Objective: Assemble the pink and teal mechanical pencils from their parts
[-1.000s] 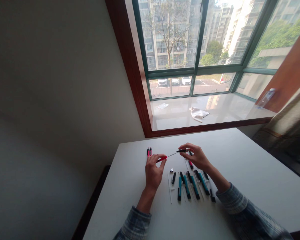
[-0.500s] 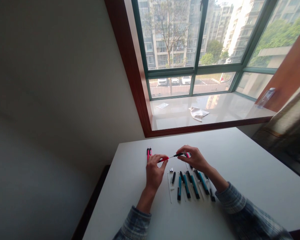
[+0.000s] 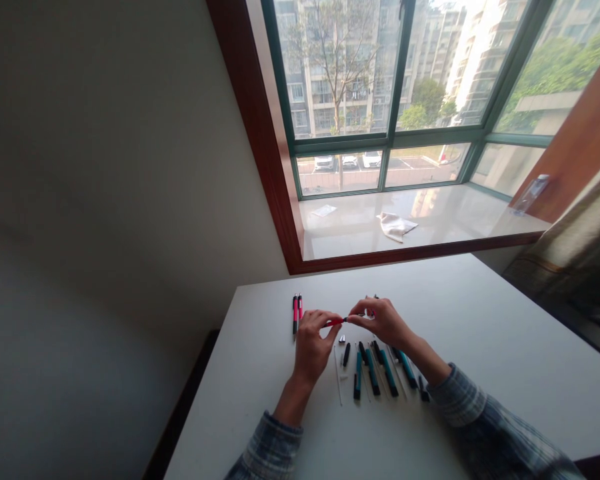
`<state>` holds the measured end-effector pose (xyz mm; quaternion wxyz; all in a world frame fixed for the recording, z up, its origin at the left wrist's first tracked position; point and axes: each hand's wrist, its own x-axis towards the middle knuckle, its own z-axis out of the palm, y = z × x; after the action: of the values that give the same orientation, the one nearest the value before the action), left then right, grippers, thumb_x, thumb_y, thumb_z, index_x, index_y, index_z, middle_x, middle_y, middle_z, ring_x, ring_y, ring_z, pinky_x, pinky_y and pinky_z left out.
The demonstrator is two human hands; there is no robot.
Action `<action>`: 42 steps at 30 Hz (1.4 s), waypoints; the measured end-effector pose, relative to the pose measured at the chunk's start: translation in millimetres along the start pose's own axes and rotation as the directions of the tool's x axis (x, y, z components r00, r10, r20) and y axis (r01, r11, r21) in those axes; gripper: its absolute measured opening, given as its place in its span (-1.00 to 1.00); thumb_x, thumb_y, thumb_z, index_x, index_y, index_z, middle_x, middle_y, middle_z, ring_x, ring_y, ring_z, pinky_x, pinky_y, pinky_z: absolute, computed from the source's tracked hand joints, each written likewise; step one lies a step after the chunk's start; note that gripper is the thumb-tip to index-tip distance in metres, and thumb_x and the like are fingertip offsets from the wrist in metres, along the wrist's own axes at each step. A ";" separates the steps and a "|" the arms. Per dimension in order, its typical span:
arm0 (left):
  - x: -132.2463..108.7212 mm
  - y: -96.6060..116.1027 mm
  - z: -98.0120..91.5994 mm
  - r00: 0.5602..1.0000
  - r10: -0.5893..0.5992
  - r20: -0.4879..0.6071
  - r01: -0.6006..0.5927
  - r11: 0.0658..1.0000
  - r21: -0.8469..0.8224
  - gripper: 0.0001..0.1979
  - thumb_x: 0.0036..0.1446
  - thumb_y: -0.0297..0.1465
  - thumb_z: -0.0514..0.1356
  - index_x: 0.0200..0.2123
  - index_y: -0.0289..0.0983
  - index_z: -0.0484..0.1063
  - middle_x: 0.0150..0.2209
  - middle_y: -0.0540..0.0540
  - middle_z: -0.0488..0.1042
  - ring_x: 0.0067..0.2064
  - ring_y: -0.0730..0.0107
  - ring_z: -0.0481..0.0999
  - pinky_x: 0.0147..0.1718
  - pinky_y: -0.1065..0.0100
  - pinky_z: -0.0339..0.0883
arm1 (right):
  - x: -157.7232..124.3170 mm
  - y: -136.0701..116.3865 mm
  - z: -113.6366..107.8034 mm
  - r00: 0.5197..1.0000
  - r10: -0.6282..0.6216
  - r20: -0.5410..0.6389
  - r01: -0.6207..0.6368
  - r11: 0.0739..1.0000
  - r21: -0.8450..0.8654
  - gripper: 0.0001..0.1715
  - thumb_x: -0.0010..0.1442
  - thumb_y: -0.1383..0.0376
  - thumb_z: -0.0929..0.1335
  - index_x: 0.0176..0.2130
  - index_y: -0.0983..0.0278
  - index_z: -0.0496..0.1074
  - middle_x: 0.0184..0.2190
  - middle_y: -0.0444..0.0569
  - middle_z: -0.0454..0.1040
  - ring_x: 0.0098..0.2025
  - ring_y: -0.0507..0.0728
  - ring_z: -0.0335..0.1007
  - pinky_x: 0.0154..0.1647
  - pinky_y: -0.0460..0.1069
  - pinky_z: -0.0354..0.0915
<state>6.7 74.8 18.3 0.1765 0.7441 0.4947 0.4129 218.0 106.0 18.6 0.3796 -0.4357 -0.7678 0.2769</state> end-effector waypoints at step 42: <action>1.7 0.9 -2.1 1.000 -0.024 -0.010 0.024 0.999 -0.021 -0.92 0.22 -0.37 0.30 -0.23 -0.13 0.62 -0.22 -0.08 0.64 -0.11 0.11 0.55 -0.08 0.06 0.42 | -1.7 -8.4 -5.5 0.996 0.002 0.089 -0.002 1.000 0.000 -0.74 0.34 0.12 0.34 -0.28 0.23 0.48 -0.51 -0.15 0.45 -0.54 0.02 0.26 -0.48 -0.07 0.17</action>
<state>5.9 75.6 20.9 0.1868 0.7340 0.5003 0.4196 219.2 101.1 27.5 0.3447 -0.4238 -0.7834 0.2965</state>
